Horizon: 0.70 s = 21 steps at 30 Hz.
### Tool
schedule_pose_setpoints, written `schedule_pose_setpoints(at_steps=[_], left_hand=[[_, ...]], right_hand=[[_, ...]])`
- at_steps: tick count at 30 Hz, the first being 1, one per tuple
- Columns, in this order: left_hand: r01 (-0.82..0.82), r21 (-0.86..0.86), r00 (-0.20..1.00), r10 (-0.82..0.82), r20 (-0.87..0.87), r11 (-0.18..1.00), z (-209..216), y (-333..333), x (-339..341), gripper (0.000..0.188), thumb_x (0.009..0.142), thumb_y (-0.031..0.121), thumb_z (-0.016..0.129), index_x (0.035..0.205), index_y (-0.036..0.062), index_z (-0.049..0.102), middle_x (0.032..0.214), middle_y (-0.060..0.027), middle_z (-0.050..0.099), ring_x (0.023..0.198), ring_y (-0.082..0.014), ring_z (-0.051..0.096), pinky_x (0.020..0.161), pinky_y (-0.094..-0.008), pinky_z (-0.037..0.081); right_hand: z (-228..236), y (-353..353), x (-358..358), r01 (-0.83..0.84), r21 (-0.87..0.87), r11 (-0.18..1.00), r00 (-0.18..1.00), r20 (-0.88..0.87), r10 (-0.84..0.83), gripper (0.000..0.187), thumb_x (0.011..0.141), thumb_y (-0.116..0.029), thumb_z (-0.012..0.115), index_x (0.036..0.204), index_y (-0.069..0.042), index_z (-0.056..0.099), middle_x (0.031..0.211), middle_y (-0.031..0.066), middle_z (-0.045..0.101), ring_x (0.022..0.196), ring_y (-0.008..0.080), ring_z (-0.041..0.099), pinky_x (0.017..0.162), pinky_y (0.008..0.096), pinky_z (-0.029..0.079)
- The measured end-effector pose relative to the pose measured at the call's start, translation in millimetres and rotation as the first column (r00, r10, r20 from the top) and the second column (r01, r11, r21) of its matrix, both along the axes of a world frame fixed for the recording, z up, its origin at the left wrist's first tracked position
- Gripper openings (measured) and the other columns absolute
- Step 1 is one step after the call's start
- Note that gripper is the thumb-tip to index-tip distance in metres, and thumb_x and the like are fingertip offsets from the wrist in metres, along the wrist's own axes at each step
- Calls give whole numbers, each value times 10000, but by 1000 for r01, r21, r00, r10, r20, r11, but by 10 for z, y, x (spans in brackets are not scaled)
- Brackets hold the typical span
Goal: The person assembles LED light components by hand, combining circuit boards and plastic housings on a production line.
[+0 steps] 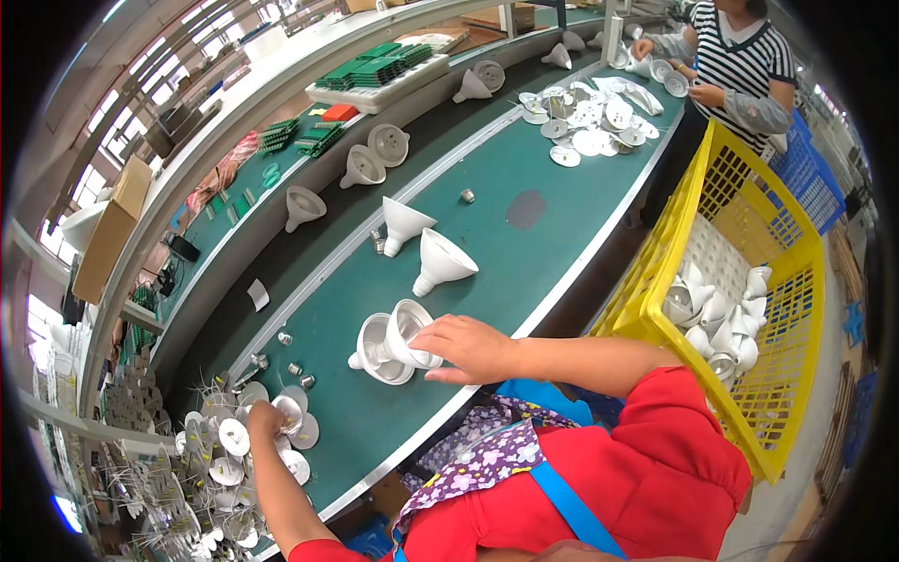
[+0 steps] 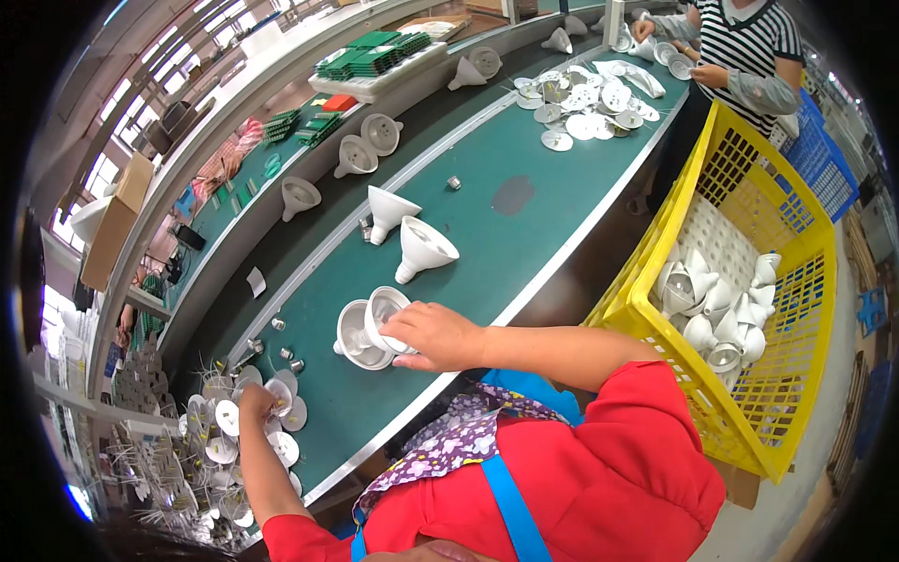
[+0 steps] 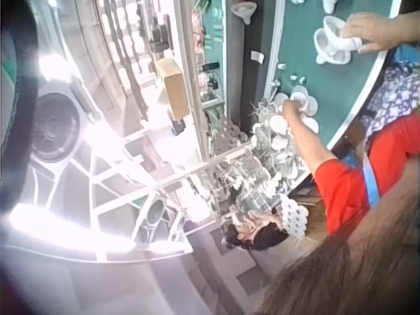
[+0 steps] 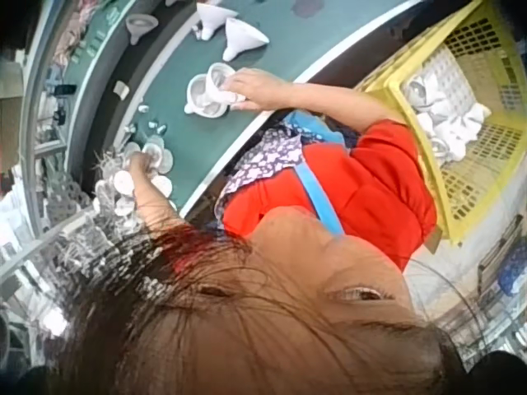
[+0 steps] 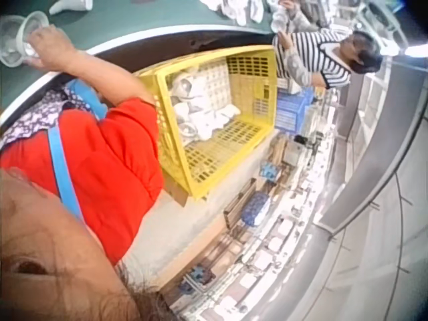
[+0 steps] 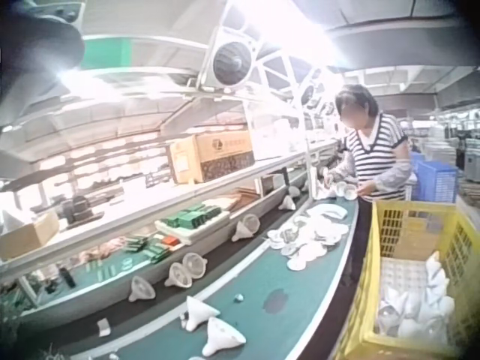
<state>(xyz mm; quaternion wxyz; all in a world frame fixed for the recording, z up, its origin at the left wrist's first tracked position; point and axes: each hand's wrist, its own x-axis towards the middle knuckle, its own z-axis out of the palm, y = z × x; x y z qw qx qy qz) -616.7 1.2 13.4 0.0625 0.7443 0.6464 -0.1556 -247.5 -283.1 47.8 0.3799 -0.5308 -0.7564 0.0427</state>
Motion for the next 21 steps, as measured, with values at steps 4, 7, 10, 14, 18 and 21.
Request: schedule_pose_setpoints(at_steps=[4,7,10,14,18,21], left_hand=[[128,243,899,-216,380,961,369,-331,280,164,815,194,580,835,51,658,793,-156,652,747,-319,630,665,-392,478],[141,215,647,-254,719,966,831,-988,949,159,884,137,521,908,29,634,759,-116,638,605,-193,611,568,-313,478],[266,67,334,-157,929,962,969,-1647,1420,108,890,74,523,937,14,600,747,-43,619,607,-92,575,538,-248,476],[353,-88,135,42,990,931,899,-2127,1553,94,904,39,505,949,0,577,728,-28,609,656,-82,575,562,-231,465],[477,-296,65,303,951,828,833,-2276,1514,109,898,13,492,958,-17,578,777,-34,579,635,-94,593,549,-243,482],[528,-219,59,222,973,820,702,-2206,1463,116,887,15,509,957,-23,593,767,-30,545,609,-100,580,549,-235,473]], right_hand=[[137,137,-63,-53,91,994,995,-81,60,421,768,-241,686,1108,-56,522,1116,128,542,1019,306,524,858,399,432],[332,316,-243,-92,122,988,962,-245,120,436,753,-234,701,1098,-48,511,1123,138,539,1034,318,522,877,394,427],[498,387,-383,-233,42,972,869,-439,228,450,735,-228,730,1091,-67,507,1218,151,519,1076,315,530,881,382,441],[522,319,-254,-417,-157,895,831,-464,306,443,674,-186,776,990,-67,489,1311,185,454,1080,305,552,854,371,470],[598,204,-66,-608,-290,739,736,-555,388,477,618,-162,806,969,-66,498,1324,179,450,1065,270,561,820,345,502],[634,174,-76,-553,-407,727,795,-520,313,479,603,-160,814,962,-75,508,1320,176,456,1072,269,559,835,350,501]])
